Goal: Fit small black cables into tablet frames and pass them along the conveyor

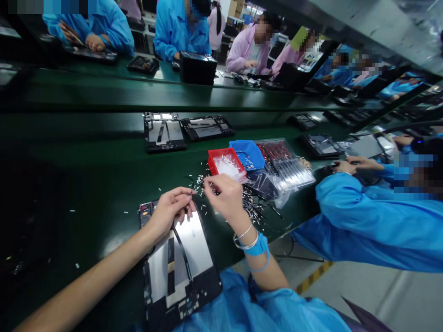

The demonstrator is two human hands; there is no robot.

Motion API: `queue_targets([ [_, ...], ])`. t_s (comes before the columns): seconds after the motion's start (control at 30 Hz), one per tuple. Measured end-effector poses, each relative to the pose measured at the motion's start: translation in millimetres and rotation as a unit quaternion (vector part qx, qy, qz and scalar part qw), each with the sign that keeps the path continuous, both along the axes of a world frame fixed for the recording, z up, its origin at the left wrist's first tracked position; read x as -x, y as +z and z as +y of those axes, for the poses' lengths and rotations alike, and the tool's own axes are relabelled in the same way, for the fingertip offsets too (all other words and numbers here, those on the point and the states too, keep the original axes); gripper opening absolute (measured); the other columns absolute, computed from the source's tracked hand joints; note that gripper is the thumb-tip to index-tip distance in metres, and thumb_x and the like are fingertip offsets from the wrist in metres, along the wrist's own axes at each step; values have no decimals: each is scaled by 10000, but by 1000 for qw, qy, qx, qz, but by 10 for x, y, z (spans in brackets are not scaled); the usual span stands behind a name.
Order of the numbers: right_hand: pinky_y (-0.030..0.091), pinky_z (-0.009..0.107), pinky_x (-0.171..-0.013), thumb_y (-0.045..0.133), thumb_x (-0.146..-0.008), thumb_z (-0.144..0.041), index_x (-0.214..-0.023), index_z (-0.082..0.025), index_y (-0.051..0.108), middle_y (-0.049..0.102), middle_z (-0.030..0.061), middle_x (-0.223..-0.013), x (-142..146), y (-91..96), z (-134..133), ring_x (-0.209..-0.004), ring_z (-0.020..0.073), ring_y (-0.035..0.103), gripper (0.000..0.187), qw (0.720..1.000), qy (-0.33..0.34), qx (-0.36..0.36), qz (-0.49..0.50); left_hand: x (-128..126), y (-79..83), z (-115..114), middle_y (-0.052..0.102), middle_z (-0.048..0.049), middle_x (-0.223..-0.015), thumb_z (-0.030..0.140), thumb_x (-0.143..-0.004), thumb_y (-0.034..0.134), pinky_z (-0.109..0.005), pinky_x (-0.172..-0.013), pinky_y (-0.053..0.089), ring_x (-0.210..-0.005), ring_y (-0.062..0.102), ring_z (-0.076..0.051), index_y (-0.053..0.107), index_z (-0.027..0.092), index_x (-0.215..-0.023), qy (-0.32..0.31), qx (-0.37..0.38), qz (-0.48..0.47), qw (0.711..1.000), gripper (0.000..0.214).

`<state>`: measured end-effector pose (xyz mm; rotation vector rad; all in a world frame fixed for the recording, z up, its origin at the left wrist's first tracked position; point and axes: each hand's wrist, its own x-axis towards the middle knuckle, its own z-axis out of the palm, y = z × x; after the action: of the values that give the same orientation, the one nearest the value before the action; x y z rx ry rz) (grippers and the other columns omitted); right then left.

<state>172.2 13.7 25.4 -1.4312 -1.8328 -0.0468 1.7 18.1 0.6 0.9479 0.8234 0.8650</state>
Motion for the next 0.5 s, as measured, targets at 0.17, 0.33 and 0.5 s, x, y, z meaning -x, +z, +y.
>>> queue_targets([
  [0.17, 470, 344, -676, 506, -785, -132, -748, -175, 693, 703, 81, -750, -413, -33, 352, -730, 216, 618, 196, 981, -171, 23, -90, 35, -30, 73, 655, -32, -652, 304, -743, 651, -174, -315, 306, -420, 568, -116, 545, 127, -1004, 3, 17, -9, 1000, 333],
  [0.33, 476, 328, -697, 507, -873, -199, -791, -175, 697, 705, 80, -774, -140, -47, 206, -767, 205, 614, 209, 991, -80, -12, -107, 54, -18, 113, 661, -28, -711, 190, -729, 617, -177, -327, 356, -475, 594, -126, 495, 139, -1091, 4, 13, 0, 1000, 386],
  [0.5, 494, 282, -664, 516, -908, -185, -806, -175, 691, 706, 58, -782, 256, -67, -53, -746, 162, 604, 203, 990, 89, -36, -103, 45, 10, 103, 607, 20, -655, 153, -737, 583, -174, -336, 378, -493, 589, -126, 468, 132, -1208, 7, -10, 19, 1000, 485],
])
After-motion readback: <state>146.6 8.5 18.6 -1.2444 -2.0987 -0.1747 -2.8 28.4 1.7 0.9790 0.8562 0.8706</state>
